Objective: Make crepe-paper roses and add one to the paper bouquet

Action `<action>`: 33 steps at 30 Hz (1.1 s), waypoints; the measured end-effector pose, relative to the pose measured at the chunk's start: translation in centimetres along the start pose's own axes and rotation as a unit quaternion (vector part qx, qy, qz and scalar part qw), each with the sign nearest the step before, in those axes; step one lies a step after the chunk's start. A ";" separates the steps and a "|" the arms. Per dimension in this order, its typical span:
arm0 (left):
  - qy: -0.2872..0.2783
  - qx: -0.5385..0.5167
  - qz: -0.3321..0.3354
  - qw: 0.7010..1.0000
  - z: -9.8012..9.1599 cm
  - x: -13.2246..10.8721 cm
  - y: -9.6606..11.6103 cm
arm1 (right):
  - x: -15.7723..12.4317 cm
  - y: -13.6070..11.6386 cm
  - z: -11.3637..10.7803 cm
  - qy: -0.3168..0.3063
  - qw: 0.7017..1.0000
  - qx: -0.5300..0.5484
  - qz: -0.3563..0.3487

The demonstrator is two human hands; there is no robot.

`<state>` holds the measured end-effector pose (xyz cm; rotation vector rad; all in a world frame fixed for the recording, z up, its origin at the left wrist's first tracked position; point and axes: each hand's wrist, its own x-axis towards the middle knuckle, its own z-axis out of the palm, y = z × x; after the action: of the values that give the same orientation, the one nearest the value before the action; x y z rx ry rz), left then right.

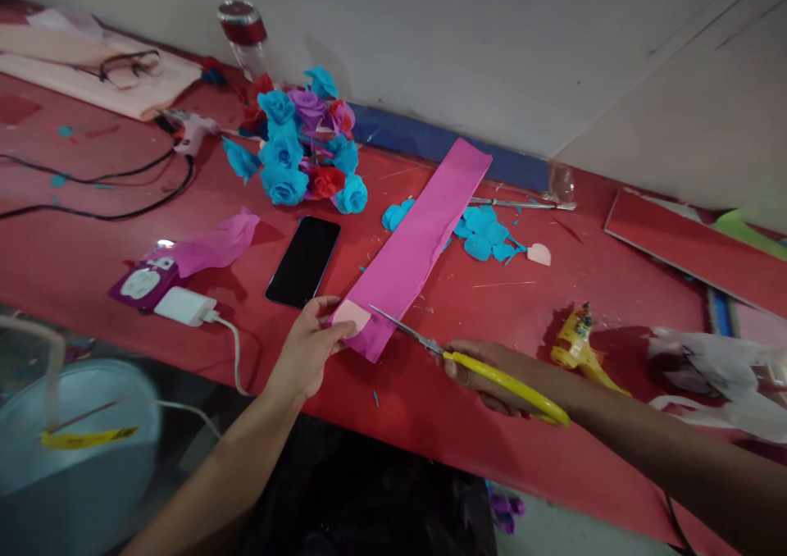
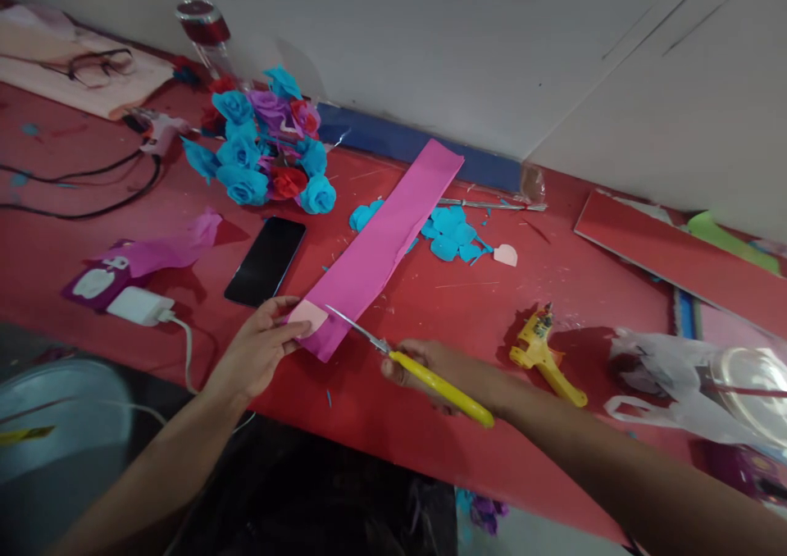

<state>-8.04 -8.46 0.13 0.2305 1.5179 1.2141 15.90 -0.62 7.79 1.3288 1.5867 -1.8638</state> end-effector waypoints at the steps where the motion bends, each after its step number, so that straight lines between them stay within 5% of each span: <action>1: 0.002 0.003 0.000 1.000 0.0 0.0 0.0 | 0.0 -0.3 0.1 0.002 1.000 -0.020 0.013; 5: 0.011 0.018 0.002 1.000 0.2 -0.1 0.1 | 0.1 -0.8 0.2 0.010 0.996 -0.070 0.062; 10: 0.009 0.018 0.002 1.000 0.3 -0.2 0.3 | 0.3 0.0 -0.1 0.000 0.994 -0.105 -0.018; 21: -0.021 -0.042 -0.016 0.999 -0.3 -0.2 -0.3 | 1.4 -1.6 -0.8 -0.067 0.989 -0.130 -0.010; 33: -0.033 -0.030 -0.023 0.999 -0.5 -0.1 0.0 | 3.3 0.9 0.1 0.053 0.963 -0.224 -0.139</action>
<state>-8.46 -8.82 0.14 0.1927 1.4207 1.2035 14.92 -0.01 4.60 1.0590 2.1824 -1.4582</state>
